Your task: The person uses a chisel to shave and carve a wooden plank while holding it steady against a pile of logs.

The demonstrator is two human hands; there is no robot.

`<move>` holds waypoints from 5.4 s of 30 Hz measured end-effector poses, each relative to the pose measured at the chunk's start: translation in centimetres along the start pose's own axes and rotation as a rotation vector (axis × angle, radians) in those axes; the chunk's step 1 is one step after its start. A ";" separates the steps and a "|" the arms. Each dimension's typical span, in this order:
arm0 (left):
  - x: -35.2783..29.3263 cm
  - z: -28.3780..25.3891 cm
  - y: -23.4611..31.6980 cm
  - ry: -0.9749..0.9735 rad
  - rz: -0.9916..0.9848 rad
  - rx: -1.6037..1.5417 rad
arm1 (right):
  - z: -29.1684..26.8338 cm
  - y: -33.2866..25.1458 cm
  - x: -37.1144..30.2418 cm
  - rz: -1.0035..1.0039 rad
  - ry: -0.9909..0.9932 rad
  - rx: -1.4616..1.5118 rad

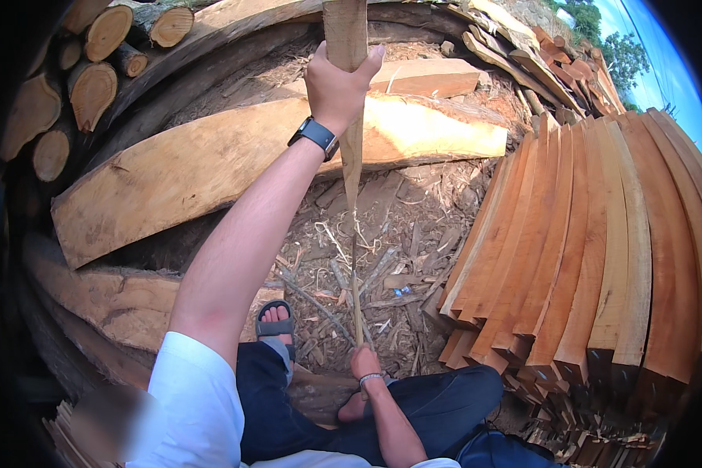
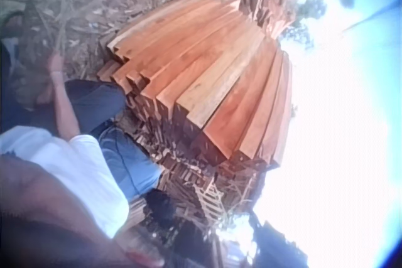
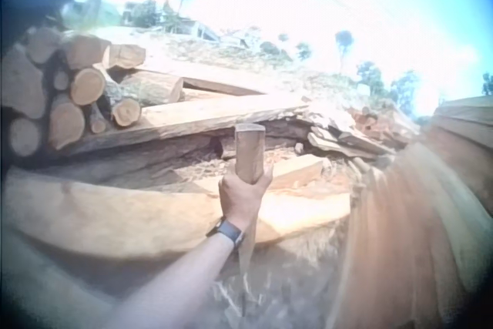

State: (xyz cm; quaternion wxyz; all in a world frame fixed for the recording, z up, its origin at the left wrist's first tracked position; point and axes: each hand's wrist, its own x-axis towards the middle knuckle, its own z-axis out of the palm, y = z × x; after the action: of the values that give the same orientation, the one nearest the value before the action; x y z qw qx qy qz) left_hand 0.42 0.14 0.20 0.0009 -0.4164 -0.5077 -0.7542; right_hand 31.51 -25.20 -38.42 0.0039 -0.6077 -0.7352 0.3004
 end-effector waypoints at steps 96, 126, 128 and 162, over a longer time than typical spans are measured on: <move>-0.8 0.2 0.1 -0.030 0.043 -0.004 | -3.5 -5.9 -0.2 0.071 0.081 0.238; -0.9 0.5 0.9 -0.041 0.082 0.045 | 0.4 -2.9 0.2 0.032 0.000 0.175; -1.1 0.2 0.3 -0.038 0.083 0.073 | -1.1 -5.0 -0.4 0.030 0.061 0.225; -0.7 -0.4 -0.8 0.005 0.222 0.079 | -2.2 -5.3 -0.6 0.097 -0.109 0.278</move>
State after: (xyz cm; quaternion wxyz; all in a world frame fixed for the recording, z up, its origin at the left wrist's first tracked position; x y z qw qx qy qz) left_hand 0.30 -0.04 -0.91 0.1020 -0.4678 -0.4876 -0.7300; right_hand 27.71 -25.27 -34.05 0.0334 -0.6190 -0.6554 0.4315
